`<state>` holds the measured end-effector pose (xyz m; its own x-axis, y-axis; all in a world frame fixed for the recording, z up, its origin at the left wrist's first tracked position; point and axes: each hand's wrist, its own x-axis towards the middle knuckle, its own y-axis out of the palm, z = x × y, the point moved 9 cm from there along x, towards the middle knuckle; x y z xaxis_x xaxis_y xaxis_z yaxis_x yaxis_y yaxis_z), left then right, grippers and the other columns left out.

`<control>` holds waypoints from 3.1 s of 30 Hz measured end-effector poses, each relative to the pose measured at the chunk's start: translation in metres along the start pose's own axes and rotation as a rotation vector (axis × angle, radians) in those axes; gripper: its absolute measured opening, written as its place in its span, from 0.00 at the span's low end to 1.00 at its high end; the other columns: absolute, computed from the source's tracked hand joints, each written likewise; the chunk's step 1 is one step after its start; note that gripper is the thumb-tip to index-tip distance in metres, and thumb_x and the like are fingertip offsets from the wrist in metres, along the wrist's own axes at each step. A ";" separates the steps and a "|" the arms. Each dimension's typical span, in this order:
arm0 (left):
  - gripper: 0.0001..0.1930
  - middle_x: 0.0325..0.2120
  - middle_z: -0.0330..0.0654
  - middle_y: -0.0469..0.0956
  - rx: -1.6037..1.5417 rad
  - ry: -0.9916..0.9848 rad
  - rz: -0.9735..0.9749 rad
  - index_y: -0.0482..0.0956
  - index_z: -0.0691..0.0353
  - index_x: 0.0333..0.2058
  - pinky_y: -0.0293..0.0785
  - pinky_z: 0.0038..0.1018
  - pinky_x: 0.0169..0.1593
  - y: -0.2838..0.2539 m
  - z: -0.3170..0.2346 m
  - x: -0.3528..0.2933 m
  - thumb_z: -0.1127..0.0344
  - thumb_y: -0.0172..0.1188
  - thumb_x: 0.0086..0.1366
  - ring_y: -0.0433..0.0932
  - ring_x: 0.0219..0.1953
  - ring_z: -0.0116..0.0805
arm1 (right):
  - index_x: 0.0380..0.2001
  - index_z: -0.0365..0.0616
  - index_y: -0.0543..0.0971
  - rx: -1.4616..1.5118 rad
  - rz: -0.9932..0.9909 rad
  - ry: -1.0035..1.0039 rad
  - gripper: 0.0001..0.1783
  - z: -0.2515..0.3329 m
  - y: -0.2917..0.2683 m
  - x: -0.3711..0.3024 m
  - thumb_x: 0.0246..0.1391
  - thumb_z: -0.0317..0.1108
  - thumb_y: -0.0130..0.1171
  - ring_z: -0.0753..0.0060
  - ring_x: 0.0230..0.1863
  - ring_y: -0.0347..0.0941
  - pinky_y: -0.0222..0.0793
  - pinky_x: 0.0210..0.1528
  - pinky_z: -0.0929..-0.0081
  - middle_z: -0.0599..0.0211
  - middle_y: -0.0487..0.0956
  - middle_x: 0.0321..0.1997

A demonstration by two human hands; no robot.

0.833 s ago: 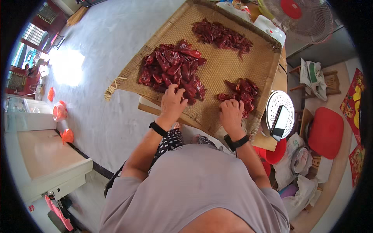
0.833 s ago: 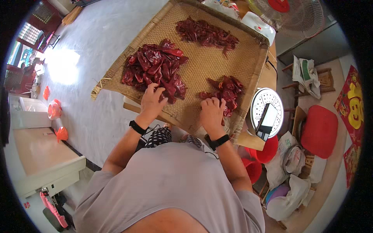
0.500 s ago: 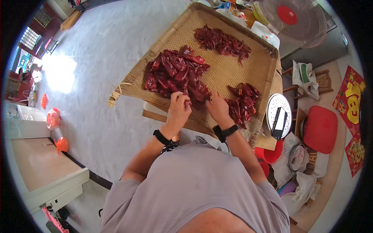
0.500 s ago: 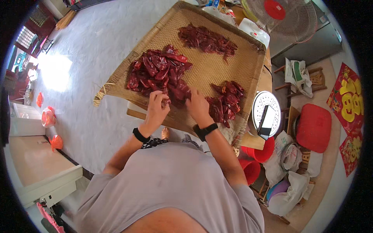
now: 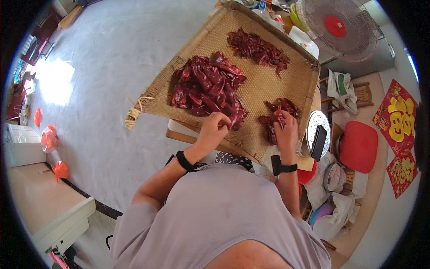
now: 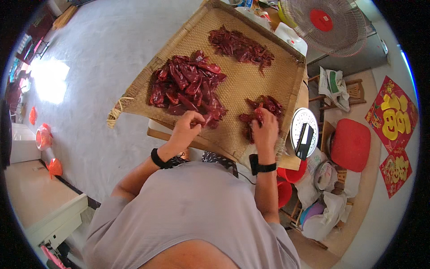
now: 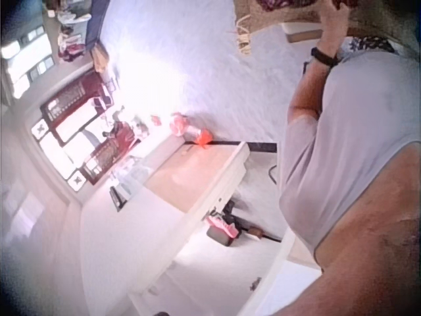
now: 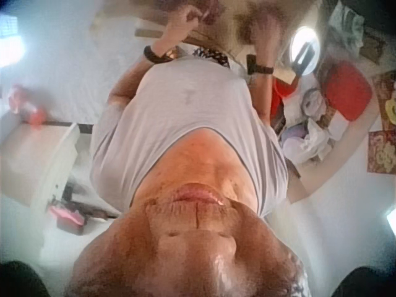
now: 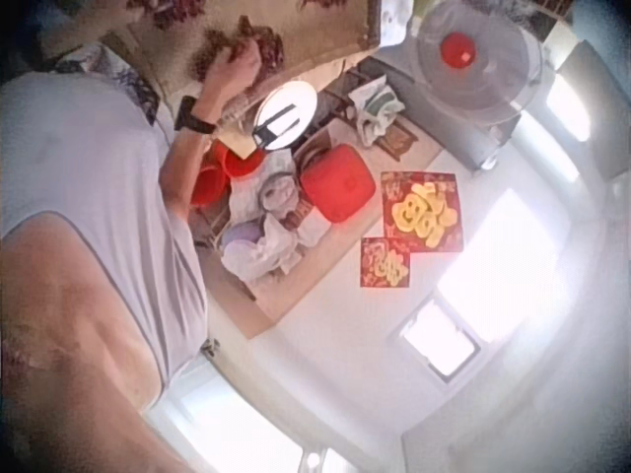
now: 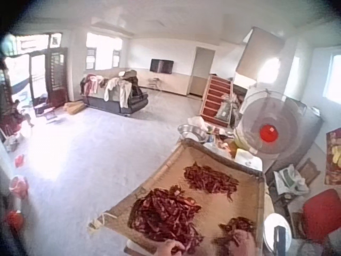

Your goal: The person sorts dried red peppers by hand on a large woven tray, separating them into smaller piles.

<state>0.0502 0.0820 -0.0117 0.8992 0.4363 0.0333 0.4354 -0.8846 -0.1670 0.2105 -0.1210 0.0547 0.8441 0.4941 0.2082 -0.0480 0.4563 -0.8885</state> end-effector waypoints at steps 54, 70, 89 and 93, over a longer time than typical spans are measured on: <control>0.12 0.38 0.48 0.75 0.327 0.041 0.165 0.69 0.61 0.39 0.72 0.36 0.41 0.066 -0.037 0.039 0.72 0.59 0.57 0.75 0.40 0.48 | 0.46 0.39 0.74 0.957 0.342 0.157 0.15 0.026 0.061 -0.001 0.55 0.29 0.60 0.76 0.35 0.73 0.70 0.35 0.80 0.65 0.76 0.40; 0.19 0.42 0.45 0.68 0.729 0.248 0.365 0.70 0.60 0.44 0.72 0.40 0.39 0.059 -0.009 0.017 0.78 0.54 0.52 0.74 0.39 0.51 | 0.46 0.42 0.74 -0.090 -0.390 0.014 0.17 -0.045 -0.042 0.025 0.50 0.25 0.60 0.49 0.51 0.68 0.65 0.54 0.58 0.56 0.75 0.48; 0.15 0.31 0.34 0.75 -0.395 -0.318 -0.244 0.70 0.61 0.48 0.67 0.19 0.29 -0.019 -0.011 0.005 0.60 0.56 0.67 0.75 0.25 0.23 | 0.56 0.49 0.70 0.207 0.384 -0.102 0.30 0.028 0.098 0.000 0.48 0.38 0.63 0.49 0.49 0.71 0.68 0.51 0.62 0.54 0.74 0.46; 0.16 0.30 0.32 0.74 -0.759 -0.429 -0.199 0.71 0.59 0.49 0.66 0.19 0.28 0.001 0.013 0.007 0.59 0.56 0.67 0.73 0.24 0.23 | 0.58 0.42 0.68 0.555 0.353 -0.014 0.29 0.015 0.090 -0.004 0.54 0.39 0.61 0.55 0.55 0.70 0.64 0.57 0.68 0.52 0.74 0.53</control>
<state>0.0568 0.0864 -0.0249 0.7767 0.4825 -0.4048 0.6298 -0.5903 0.5049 0.1945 -0.0707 -0.0195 0.7207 0.6915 -0.0486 -0.5918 0.5772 -0.5627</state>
